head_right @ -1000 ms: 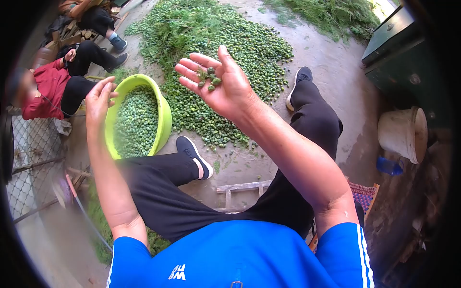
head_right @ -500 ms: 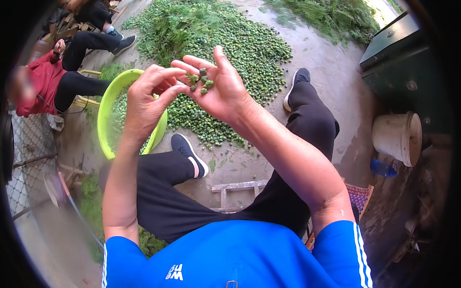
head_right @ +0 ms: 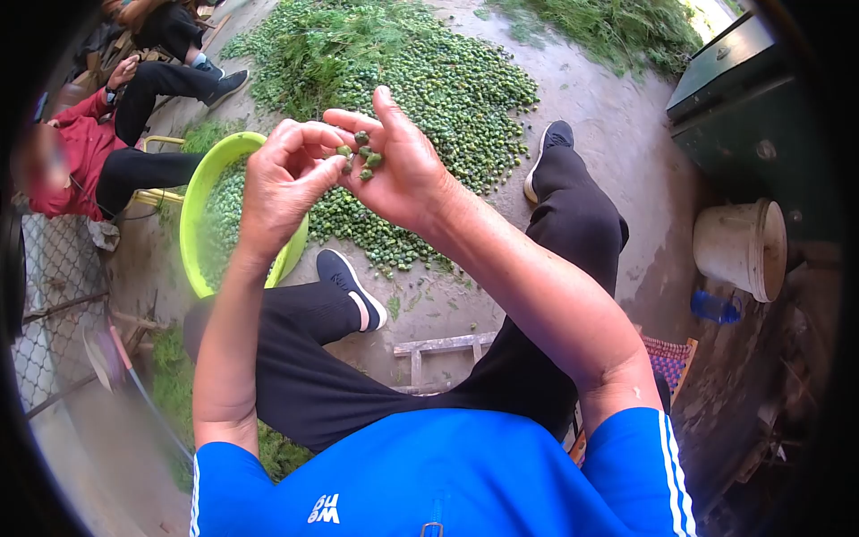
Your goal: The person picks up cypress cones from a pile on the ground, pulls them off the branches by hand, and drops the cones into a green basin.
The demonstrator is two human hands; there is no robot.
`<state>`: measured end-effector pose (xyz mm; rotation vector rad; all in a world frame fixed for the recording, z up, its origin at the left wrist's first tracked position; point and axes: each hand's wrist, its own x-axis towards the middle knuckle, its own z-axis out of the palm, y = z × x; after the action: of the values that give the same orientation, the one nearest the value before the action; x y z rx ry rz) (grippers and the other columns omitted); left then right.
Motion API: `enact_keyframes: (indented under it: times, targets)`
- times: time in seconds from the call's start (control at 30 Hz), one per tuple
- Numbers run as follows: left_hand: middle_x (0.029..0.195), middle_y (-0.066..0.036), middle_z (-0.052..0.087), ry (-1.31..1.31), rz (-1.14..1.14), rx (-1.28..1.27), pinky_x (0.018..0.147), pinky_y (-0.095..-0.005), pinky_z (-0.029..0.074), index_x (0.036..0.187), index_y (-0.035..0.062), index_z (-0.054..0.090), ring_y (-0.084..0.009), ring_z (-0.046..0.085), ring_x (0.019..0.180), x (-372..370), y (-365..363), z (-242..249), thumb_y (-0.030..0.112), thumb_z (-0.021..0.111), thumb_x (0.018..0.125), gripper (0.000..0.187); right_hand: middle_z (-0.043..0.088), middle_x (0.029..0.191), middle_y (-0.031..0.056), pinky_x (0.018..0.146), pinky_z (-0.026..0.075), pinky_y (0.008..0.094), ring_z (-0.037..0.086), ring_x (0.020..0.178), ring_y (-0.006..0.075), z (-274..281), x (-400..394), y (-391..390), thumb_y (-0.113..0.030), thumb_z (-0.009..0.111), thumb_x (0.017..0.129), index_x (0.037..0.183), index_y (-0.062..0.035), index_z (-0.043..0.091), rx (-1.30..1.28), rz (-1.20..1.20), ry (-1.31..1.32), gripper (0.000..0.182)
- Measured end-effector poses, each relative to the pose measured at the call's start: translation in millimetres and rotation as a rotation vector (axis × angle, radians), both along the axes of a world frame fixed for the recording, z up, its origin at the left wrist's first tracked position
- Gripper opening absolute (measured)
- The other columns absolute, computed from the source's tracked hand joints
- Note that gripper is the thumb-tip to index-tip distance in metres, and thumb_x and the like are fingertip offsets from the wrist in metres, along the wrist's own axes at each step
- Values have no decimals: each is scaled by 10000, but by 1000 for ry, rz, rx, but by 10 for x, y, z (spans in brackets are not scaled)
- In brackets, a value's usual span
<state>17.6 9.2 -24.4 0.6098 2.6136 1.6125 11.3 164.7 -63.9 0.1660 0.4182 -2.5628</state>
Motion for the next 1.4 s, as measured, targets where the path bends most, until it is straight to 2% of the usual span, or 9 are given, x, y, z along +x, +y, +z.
enact_keyframes:
  times: [0.07, 0.27, 0.5, 0.6, 0.67, 0.7, 0.9, 1.23, 1.4]
  targets:
    - [1039, -72, 660, -289, -65, 349, 648, -203, 440, 1042, -7, 590, -50, 537, 730, -19, -48, 23, 25, 621, 883, 165, 542, 1091, 139, 885, 474, 314, 536, 1002, 216, 5, 3, 1, -547, 356, 986, 1305, 80, 420, -16, 3, 13, 707]
    - [943, -86, 658, -679, -150, 821, 681, -230, 505, 1090, 38, 557, -111, 605, 753, -123, -312, 53, 115, 609, 902, 210, 519, 1237, 218, 966, 465, 387, 546, 1122, 282, 35, -12, 1, -549, 313, 991, 1315, 84, 397, -20, -9, 23, 716]
    - [968, -88, 653, -696, -53, 879, 680, -224, 509, 1137, 31, 519, -106, 606, 775, -54, -187, 201, 90, 615, 887, 274, 518, 1242, 210, 957, 466, 364, 542, 1118, 264, 152, 34, -2, -565, 286, 990, 1331, 64, 394, -39, 8, 21, 724]
    - [966, -66, 641, -570, -135, 729, 707, -211, 510, 1130, 27, 556, -95, 600, 786, -58, -148, 160, 85, 643, 870, 280, 558, 1134, 180, 895, 479, 342, 554, 993, 226, 25, -17, -31, -574, 303, 985, 1301, 49, 432, -29, 13, 35, 710]
    - [1037, -43, 599, -429, -172, 318, 627, -187, 450, 1211, 37, 555, -47, 537, 784, -16, -22, 145, 72, 649, 864, 362, 557, 1049, 148, 883, 480, 346, 539, 931, 211, -5, -14, -48, -582, 315, 980, 1265, 42, 457, -19, 3, 28, 700]
    - [1023, -12, 587, -415, -128, 320, 634, -166, 446, 1196, 40, 581, -4, 516, 791, 27, 55, 111, 41, 705, 819, 397, 555, 964, 115, 870, 481, 350, 525, 870, 196, -12, -11, -53, -590, 328, 976, 1229, 34, 483, -9, -6, 21, 691]
    - [914, 25, 536, -65, -62, 24, 613, -144, 447, 1180, 59, 598, 5, 498, 710, -20, 178, -149, -30, 730, 761, 449, 519, 894, 54, 905, 478, 346, 545, 944, 193, -126, -39, -73, -573, 343, 980, 1177, 8, 566, 96, -36, -5, 652]
    - [860, 25, 536, -39, 34, -187, 526, -158, 427, 1018, 62, 590, 5, 474, 612, -29, 304, -168, -14, 634, 806, 229, 609, 968, 141, 782, 524, 356, 598, 839, 221, -277, -76, -107, -506, 368, 997, 1099, 2, 571, 104, -71, 63, 556]
    - [926, -66, 603, -597, -82, 618, 555, -210, 459, 1035, 50, 537, -88, 536, 674, -166, 122, -27, 18, 567, 861, 180, 614, 1022, 164, 779, 519, 356, 600, 873, 242, -269, -129, -19, -556, 304, 990, 1181, 36, 525, -138, -18, 109, 661]
